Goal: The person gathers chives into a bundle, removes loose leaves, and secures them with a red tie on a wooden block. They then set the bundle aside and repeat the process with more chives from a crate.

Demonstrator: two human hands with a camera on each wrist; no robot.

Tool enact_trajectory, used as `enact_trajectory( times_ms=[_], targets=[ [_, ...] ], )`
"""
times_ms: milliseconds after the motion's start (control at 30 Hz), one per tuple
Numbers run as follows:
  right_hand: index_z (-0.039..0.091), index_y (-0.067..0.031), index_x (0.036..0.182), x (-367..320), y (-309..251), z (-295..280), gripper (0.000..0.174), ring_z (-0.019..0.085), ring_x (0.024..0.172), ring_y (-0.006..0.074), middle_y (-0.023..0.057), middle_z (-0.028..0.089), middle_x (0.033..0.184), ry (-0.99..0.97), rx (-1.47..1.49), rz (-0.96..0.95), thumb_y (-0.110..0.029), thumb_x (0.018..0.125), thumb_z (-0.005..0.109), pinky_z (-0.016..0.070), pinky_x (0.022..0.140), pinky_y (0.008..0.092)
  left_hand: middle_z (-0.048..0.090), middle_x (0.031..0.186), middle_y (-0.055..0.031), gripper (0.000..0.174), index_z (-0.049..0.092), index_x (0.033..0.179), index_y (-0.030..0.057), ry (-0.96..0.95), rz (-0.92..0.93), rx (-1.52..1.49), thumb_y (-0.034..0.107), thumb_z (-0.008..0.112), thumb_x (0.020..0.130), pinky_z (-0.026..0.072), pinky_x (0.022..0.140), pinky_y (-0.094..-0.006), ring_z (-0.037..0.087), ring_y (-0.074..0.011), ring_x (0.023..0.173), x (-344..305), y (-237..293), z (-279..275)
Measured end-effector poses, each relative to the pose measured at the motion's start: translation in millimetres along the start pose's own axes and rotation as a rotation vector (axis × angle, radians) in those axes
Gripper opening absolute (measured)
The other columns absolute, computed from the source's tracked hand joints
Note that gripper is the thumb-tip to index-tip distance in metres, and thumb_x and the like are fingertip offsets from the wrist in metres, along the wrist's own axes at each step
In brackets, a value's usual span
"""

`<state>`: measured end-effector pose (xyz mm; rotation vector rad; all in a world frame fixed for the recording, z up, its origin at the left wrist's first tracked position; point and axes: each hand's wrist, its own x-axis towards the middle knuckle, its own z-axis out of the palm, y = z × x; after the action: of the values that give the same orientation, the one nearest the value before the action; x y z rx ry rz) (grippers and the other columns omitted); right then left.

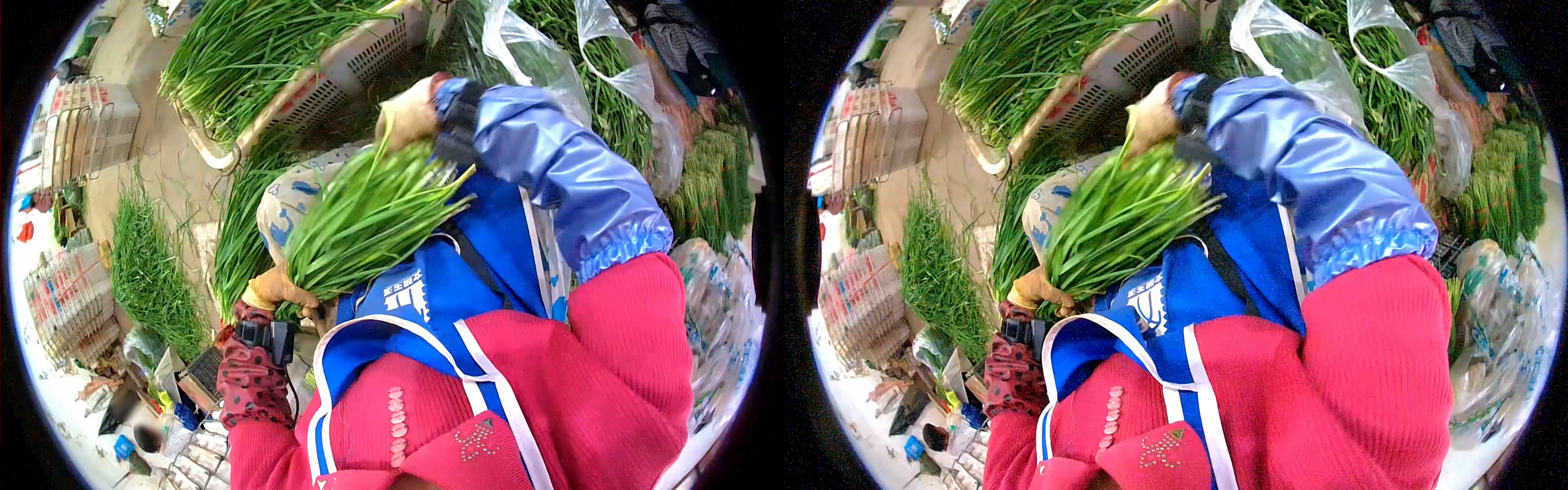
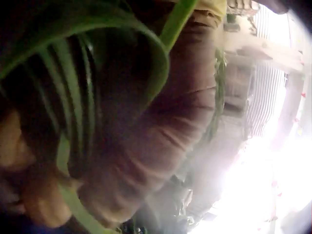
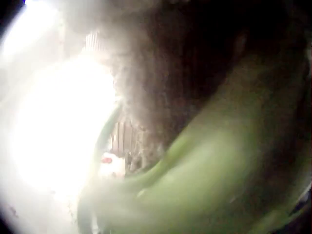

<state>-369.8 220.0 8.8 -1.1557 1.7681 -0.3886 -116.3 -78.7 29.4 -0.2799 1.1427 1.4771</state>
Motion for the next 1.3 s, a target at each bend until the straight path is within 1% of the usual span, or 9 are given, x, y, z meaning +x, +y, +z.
enact_trajectory(
  times_ms=[167,200,600,800,933,1000,1133,1233,1300],
  targets=[
    [0.071,-0.0065,0.114,-46.8,104.3,-35.2,0.036,0.065,0.093,0.0195,0.008,0.073,0.096,0.736,-0.237,0.037,-0.034,0.092,0.064,0.0495,0.088,0.0313,0.069,0.1,-0.0154,0.057,0.062,0.118,-0.0035,0.066,0.199,-0.115,0.004,0.081,0.065,0.0464,0.045,-0.0331,0.064,-0.0263,0.073,1.3,-36.6,-8.7],
    [0.07,-0.0065,0.11,-65.7,76.7,-39.7,0.033,0.064,0.081,0.0155,0.006,0.072,0.09,0.93,0.292,0.295,-0.033,0.091,0.066,0.0516,0.077,0.0306,0.068,0.099,-0.0155,0.061,0.059,0.121,-0.0046,0.071,0.289,-0.162,0.008,0.081,0.066,0.0447,0.043,-0.0325,0.062,-0.0261,0.07,1.9,-47.1,-9.7],
    [0.064,-0.0067,0.119,-37.6,-15.5,41.8,0.038,0.066,0.081,0.0176,0.0087,0.069,0.095,-0.134,0.639,0.174,-0.029,0.088,0.065,0.0578,0.069,0.0358,0.052,0.054,-0.0082,0.067,0.043,0.142,-0.0027,-0.19,0.562,-0.521,0.012,0.069,0.082,0.0361,0.041,-0.0285,0.045,-0.0173,0.043,14.1,-85.1,-11.0],
    [0.053,-0.0109,0.137,24.9,-48.4,105.8,0.065,0.057,0.122,0.0284,0.0116,0.059,0.134,0.046,1.946,-0.38,-0.049,0.086,0.069,0.0425,0.106,0.0484,0.058,0.062,-0.0118,0.066,0.045,0.138,-0.0075,-0.146,0.505,-0.509,0.008,0.07,0.079,0.0381,0.042,-0.0288,0.049,-0.0181,0.044,13.6,-86.5,-13.2],
    [0.063,-0.0099,0.12,94.0,-43.2,84.4,0.032,0.062,0.113,0.0253,0.011,0.064,0.126,0.34,2.373,-0.402,-0.031,0.096,0.062,0.0483,0.101,0.0456,0.066,0.077,-0.0173,0.07,0.043,0.137,-0.0129,0.029,0.44,-0.434,0.009,0.073,0.078,0.0399,0.043,-0.0294,0.05,-0.0176,0.047,1.8,-62.8,2.5],
    [0.062,-0.0069,0.12,124.5,-11.5,73.9,0.029,0.063,0.109,0.0243,0.0119,0.066,0.12,0.797,2.202,-0.215,-0.02,0.095,0.06,0.05,0.098,0.0412,0.067,0.08,-0.0178,0.072,0.041,0.139,-0.0128,-0.02,0.409,-0.366,0.009,0.073,0.078,0.0397,0.044,-0.0292,0.05,-0.017,0.047,2.9,-59.4,-0.6],
    [0.061,-0.0057,0.12,78.3,11.4,53.4,0.029,0.066,0.1,0.0233,0.0062,0.067,0.108,1.089,0.018,-0.031,-0.018,0.095,0.056,0.0539,0.089,0.0357,0.066,0.086,-0.0153,0.074,0.043,0.138,-0.0107,0.076,0.395,-0.401,0.007,0.073,0.072,0.0338,0.04,-0.0296,0.047,-0.0157,0.045,5.8,-44.7,15.3],
    [0.065,-0.0059,0.109,110.0,66.6,27.2,0.026,0.067,0.1,0.0222,0.0098,0.069,0.109,0.956,0.668,0.301,-0.008,0.084,0.06,0.0541,0.088,0.0344,0.064,0.118,-0.0197,0.073,0.044,0.139,-0.0088,0.108,0.399,-0.403,0.004,0.07,0.072,0.0368,0.041,-0.0293,0.047,-0.015,0.046,3.6,-43.2,18.5],
    [0.067,-0.0071,0.107,90.5,68.2,2.5,0.025,0.068,0.097,0.023,0.011,0.07,0.105,0.851,-0.037,0.434,-0.007,0.083,0.06,0.0559,0.085,0.0364,0.068,0.103,-0.0184,0.076,0.042,0.141,-0.0073,0.116,0.339,-0.361,0.006,0.073,0.072,0.0373,0.041,-0.0295,0.048,-0.0149,0.046,1.9,-41.1,16.5]
  ],
)
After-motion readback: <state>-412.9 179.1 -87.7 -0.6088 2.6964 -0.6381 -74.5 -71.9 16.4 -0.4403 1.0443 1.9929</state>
